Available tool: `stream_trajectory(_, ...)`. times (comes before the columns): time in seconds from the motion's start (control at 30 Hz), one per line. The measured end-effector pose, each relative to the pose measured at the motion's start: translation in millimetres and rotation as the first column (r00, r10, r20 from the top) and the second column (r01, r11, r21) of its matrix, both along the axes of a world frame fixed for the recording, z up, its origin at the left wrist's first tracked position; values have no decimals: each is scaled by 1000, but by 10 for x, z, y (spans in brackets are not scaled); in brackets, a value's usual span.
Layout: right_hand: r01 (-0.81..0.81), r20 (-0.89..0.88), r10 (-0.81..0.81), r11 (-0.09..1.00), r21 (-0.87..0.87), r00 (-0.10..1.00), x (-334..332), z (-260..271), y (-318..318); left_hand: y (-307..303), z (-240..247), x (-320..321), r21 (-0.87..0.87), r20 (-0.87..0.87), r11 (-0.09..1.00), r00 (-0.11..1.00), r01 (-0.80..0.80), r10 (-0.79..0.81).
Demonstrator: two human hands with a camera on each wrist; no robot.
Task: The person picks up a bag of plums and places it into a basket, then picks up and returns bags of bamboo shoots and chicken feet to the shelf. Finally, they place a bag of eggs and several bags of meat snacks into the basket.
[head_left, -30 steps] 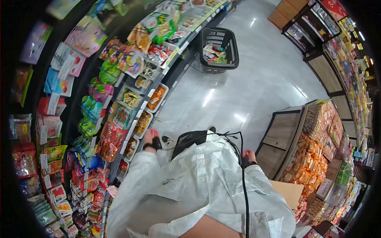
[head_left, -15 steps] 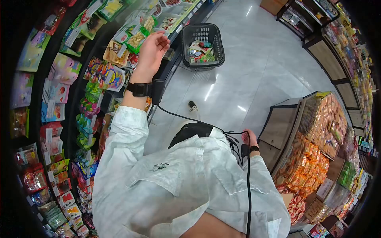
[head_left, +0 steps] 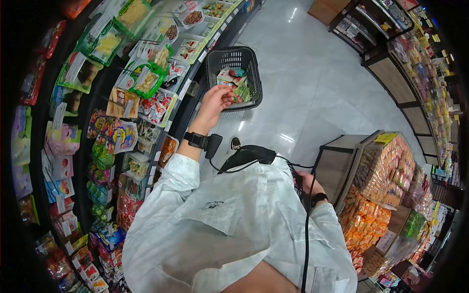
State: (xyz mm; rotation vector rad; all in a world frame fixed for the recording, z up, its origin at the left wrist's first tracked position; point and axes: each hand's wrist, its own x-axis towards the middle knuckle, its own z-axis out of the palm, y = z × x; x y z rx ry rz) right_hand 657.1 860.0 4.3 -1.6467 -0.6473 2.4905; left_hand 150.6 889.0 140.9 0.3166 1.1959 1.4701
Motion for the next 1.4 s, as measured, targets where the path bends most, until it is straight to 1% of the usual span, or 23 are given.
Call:
stream_trajectory(0.07, -22, 27, 22, 1000, -4, 999, -100, 225, 302, 157, 97, -86, -8, -4, 998, 998, -69, 69)
stream_trajectory(0.2, -78, -28, 82, 988, 135, 996, -210, 262, 940, 514, 159, -242, 23, -17, 988, 988, -154, 155)
stream_trajectory(0.27, -140, 36, 135, 977, 163, 990, -295, 248, 1261, 762, 197, -214, 32, -26, 982, 982, -186, 187)
stream_trajectory(0.33, -205, 82, 193, 961, 184, 978, -357, 176, 1608, 1049, 191, -140, 28, -47, 987, 986, -158, 159)
stream_trajectory(0.37, -343, 113, 323, 890, 302, 940, -358, 91, 1819, 1217, 191, -84, 26, -57, 989, 988, -146, 147)
stream_trajectory(0.47, -392, 135, 373, 800, 454, 918, -354, -108, 2421, 1815, 268, 115, 21, -70, 982, 980, -185, 187)
stream_trajectory(0.5, -374, 135, 349, 843, 387, 927, -455, 76, 2629, 2048, 318, 171, 21, -79, 979, 975, -205, 206)
stream_trajectory(0.6, -392, 186, 345, 826, 405, 920, -582, 290, 3233, 2816, 496, 191, 111, -154, 971, 961, -214, 229)
stream_trajectory(0.63, -307, 114, 285, 891, 334, 952, -499, 16, 3432, 3055, 609, 206, 146, -167, 964, 954, -224, 247)
stream_trajectory(0.67, -175, 52, 168, 917, 358, 984, -477, -141, 3578, 3271, 768, 211, 188, -181, 954, 946, -234, 268)
stream_trajectory(0.73, -92, 8, 94, 947, 307, 996, -491, 9, 3934, 3561, 1089, 231, 284, -156, 921, 935, -266, 318)
stream_trajectory(0.8, -38, -95, 62, 970, 238, 993, -425, 120, 4221, 3757, 1305, 170, 364, -109, 887, 933, -284, 343)
stream_trajectory(0.87, -37, -201, 72, 984, 171, 977, -342, 142, 4502, 3738, 1454, -49, 419, -38, 856, 935, -304, 351)
stream_trajectory(0.93, -88, -310, 117, 991, 106, 943, -229, 152, 4682, 3557, 1643, -124, 392, -93, 854, 909, -343, 407)
stream_trajectory(0.97, -124, -332, 146, 988, 88, 932, -205, 213, 4771, 3409, 1676, -115, 425, -110, 829, 889, -363, 445)
stream_trajectory(1.07, -199, -427, 190, 980, 23, 884, -325, 398, 5000, 2856, 1566, -263, 307, -155, 796, 799, -521, 582)
stream_trajectory(1.1, -218, -394, 200, 976, 0, 897, -375, 352, 5072, 2641, 1447, -309, 267, -162, 773, 764, -575, 624)
stream_trajectory(1.17, -318, -306, 316, 947, 44, 898, -626, 336, 5168, 2193, 1006, -424, 187, -137, 697, 684, -692, 716)
stream_trajectory(1.2, -374, -256, 378, 925, 63, 890, -770, 337, 5224, 1991, 825, -384, 83, -139, 678, 665, -730, 733)
stream_trajectory(1.23, -484, -186, 496, 868, 106, 848, -913, 271, 5292, 1785, 636, -325, -21, -140, 646, 642, -763, 754)
stream_trajectory(1.3, -662, -38, 684, 717, 217, 728, -1240, 289, 5433, 1344, 119, -269, -184, -173, 642, 667, -745, 725)
stream_trajectory(1.37, -810, 112, 816, 528, 255, 567, -1600, 374, 5601, 1057, -292, -125, -291, -161, 614, 670, -734, 725)
stream_trajectory(1.4, -832, 159, 829, 487, 265, 536, -1776, 416, 5721, 972, -476, -73, -349, -142, 592, 666, -726, 733)
